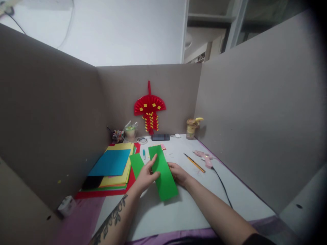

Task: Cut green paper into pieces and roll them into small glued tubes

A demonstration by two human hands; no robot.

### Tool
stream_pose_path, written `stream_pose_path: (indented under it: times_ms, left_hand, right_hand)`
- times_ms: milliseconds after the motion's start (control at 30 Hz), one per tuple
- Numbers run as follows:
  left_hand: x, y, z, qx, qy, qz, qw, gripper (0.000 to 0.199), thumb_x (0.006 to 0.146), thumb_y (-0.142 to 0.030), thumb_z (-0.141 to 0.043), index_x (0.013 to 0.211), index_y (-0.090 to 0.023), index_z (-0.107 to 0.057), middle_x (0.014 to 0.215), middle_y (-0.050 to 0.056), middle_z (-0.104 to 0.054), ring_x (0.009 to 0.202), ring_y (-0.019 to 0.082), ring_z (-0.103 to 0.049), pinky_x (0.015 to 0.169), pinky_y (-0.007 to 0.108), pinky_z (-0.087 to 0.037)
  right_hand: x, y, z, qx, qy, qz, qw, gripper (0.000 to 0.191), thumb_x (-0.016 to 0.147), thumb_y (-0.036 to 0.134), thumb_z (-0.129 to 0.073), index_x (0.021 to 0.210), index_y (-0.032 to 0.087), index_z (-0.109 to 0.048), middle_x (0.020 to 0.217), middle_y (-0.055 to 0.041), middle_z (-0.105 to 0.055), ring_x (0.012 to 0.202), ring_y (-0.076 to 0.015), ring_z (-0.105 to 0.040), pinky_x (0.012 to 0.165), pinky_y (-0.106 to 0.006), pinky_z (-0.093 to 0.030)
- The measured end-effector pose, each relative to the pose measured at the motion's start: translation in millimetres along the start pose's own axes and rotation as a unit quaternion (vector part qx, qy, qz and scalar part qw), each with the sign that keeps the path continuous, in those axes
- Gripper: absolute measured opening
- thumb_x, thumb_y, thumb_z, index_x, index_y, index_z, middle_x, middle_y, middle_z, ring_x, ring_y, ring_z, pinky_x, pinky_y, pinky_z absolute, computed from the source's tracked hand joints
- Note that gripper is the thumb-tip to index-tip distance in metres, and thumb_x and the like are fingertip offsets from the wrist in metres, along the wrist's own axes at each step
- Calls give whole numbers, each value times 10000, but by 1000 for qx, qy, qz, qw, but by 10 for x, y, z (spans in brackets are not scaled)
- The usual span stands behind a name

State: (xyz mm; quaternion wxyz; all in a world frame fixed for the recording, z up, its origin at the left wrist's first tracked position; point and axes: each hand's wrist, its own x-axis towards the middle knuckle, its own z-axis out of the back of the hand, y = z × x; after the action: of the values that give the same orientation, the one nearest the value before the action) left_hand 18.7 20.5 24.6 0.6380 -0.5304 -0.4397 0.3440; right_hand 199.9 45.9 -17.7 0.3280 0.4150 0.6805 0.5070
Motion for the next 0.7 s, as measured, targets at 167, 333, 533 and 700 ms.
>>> stream_pose_path:
  times_ms: [167,333,533,700]
  left_hand:
    - [0,27,6,0,-4,-5,1000,805,713,-180,-607,1420,-197,-223,1364,114,-434,982,215,-576,807,290,-494]
    - [3,40,8,4,-5,4,1000,820,691,-188,-625,1415,-213,-239,1376,103,-422,985,219,-573,808,291,-496]
    - [8,12,14,4,-8,-6,1000,818,711,-192,-609,1423,-182,-207,1383,116,-410,1029,220,-559,823,283,-485]
    - [12,-1,14,5,-7,-10,1000,800,712,-196,-601,1419,-180,-226,1388,109,-404,1038,220,-553,824,282,-484]
  right_hand:
    - [-2,12,-9,19,-5,-3,1000,441,609,447,-740,906,149,-606,662,-25,-644,570,-151,-582,557,-259,-418]
    - [1,12,-16,27,-9,0,1000,445,612,450,-735,915,148,-609,658,-26,-643,586,-158,-588,572,-266,-423]
    - [-11,26,-20,35,-9,6,999,446,626,451,-723,932,150,-603,679,-27,-644,588,-148,-581,562,-251,-413]
    - [-11,25,-14,28,-3,2,1000,472,605,455,-734,936,143,-605,667,-26,-639,546,-132,-561,529,-237,-393]
